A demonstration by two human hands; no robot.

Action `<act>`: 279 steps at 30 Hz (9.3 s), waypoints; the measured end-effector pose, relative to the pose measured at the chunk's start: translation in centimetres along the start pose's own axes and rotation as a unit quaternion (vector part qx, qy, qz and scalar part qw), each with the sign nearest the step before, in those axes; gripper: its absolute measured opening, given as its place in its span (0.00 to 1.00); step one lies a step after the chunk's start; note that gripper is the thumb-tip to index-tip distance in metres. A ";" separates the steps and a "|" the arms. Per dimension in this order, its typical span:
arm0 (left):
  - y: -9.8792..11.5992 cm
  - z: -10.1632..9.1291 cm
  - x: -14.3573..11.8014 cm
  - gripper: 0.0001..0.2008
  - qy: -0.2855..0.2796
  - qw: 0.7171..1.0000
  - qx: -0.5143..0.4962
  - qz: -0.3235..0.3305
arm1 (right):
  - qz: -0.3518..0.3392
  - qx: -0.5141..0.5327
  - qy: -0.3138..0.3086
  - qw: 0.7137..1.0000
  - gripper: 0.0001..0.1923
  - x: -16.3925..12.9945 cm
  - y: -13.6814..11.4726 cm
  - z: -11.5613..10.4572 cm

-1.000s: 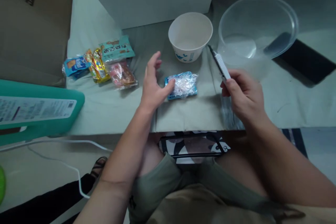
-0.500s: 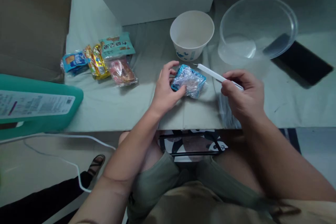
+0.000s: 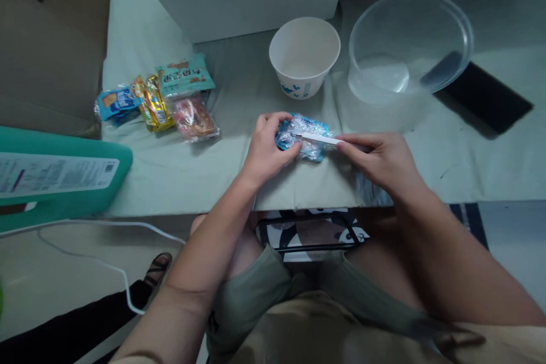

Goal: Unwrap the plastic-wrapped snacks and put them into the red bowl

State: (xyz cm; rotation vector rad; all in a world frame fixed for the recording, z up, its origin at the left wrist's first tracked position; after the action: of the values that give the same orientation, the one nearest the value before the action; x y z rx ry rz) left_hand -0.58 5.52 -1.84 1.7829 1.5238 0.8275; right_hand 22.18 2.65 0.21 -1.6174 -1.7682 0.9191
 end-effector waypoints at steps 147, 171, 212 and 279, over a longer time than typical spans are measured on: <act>0.4 -3.2 -3.8 0.30 -0.399 0.717 -0.528 -0.219 | -0.208 0.108 0.035 0.972 0.34 1.7 -1.9 1.1; -2.7 -7.9 0.4 0.14 -0.039 0.901 -0.383 -0.198 | 0.010 0.208 -0.064 0.976 0.14 1.0 -0.2 1.2; -2.0 -9.2 -1.3 0.17 0.116 0.963 -0.231 -0.081 | -0.134 0.167 0.160 0.964 0.20 -1.5 -0.3 -3.3; 0.5 0.0 -0.8 0.21 -0.216 0.900 -0.326 -0.194 | 0.000 0.307 0.007 0.952 0.15 0.5 -1.9 3.6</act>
State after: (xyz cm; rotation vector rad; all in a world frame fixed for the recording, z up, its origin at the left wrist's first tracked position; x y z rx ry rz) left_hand -0.37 4.71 -1.48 1.0293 1.0749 0.5873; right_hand 18.15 2.66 -0.51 -1.2074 -1.2844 1.2926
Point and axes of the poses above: each hand's wrist, its own x-axis towards the middle knuckle, its own z-axis out of the palm, y = z × x, the point moved 5 cm from there along x, towards the middle knuckle, and after that the axes turned 7 degrees about -z, right-handed, at the moved point
